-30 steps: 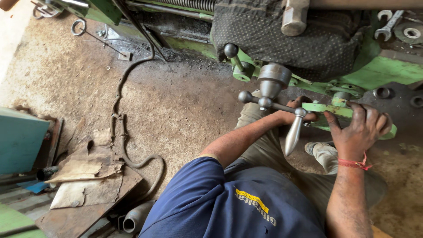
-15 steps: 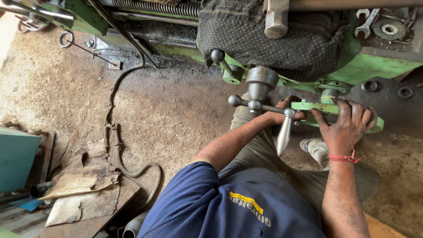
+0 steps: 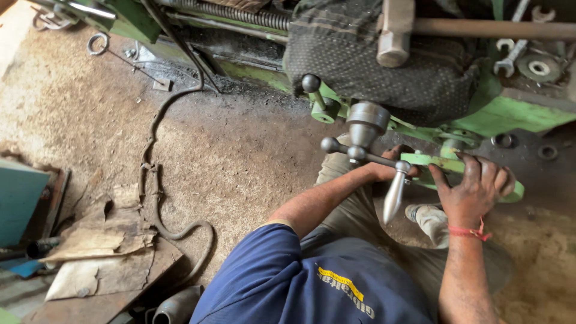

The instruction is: The person operates a green lathe machine by turning a handwheel with both hands. They repeatedly rotate the wheel clockwise and counter-clockwise to adjust the machine's carriage or tool post.

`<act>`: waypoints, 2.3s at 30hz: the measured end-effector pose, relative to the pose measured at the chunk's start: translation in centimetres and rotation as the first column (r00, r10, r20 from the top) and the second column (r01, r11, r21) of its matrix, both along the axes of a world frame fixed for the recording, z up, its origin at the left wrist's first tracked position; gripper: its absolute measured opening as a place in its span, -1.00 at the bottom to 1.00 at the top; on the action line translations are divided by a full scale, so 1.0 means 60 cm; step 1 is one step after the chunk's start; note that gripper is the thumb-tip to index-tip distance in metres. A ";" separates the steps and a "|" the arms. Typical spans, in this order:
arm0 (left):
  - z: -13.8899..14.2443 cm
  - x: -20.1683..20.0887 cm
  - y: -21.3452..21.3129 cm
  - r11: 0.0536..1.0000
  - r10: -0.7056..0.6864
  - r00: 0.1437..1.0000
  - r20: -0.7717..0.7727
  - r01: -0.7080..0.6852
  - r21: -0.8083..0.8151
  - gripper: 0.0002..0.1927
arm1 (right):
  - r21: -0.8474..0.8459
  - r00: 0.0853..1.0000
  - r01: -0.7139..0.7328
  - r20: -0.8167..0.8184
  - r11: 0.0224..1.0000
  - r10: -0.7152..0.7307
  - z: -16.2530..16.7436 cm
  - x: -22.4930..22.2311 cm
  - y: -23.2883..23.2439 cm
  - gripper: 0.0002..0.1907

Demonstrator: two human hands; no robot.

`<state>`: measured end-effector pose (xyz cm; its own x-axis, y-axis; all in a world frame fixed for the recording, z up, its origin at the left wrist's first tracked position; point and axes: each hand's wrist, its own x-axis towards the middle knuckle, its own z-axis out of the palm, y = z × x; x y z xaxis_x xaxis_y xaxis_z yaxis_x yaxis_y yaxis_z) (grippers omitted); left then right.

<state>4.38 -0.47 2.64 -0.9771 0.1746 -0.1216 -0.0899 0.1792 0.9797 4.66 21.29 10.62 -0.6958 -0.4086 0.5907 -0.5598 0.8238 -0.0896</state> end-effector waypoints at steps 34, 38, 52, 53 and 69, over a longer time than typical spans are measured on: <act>0.017 0.016 -0.007 0.994 0.070 0.983 0.172 -0.083 0.070 0.01 | -0.005 0.999 0.016 -0.040 1.000 -0.016 0.044 0.006 -0.034 -0.42; -0.004 0.007 -0.008 0.982 -0.073 0.996 0.051 0.063 0.180 -0.16 | -0.007 0.999 0.009 -0.035 1.000 -0.009 0.041 0.004 -0.033 -0.41; -0.008 0.002 -0.011 0.960 -0.267 0.964 -0.011 0.267 0.083 -0.53 | 0.000 1.000 -0.007 -0.027 1.000 0.007 0.038 0.004 -0.031 -0.40; -0.010 0.001 -0.011 0.955 -0.284 0.959 0.000 0.283 0.089 -0.53 | -0.001 1.000 -0.002 -0.030 1.000 0.002 0.039 0.004 -0.032 -0.41; -0.054 0.013 -0.014 0.887 -0.059 0.991 0.121 -0.004 0.461 0.01 | -0.032 1.000 0.006 -0.003 0.999 -0.006 0.066 0.011 -0.040 -0.44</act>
<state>5.17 -1.31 -0.62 -0.9526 0.2679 -0.1445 -0.2213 -0.2839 0.9330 5.32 18.88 14.58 -0.6960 -0.3853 0.6059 -0.5555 0.8236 -0.1145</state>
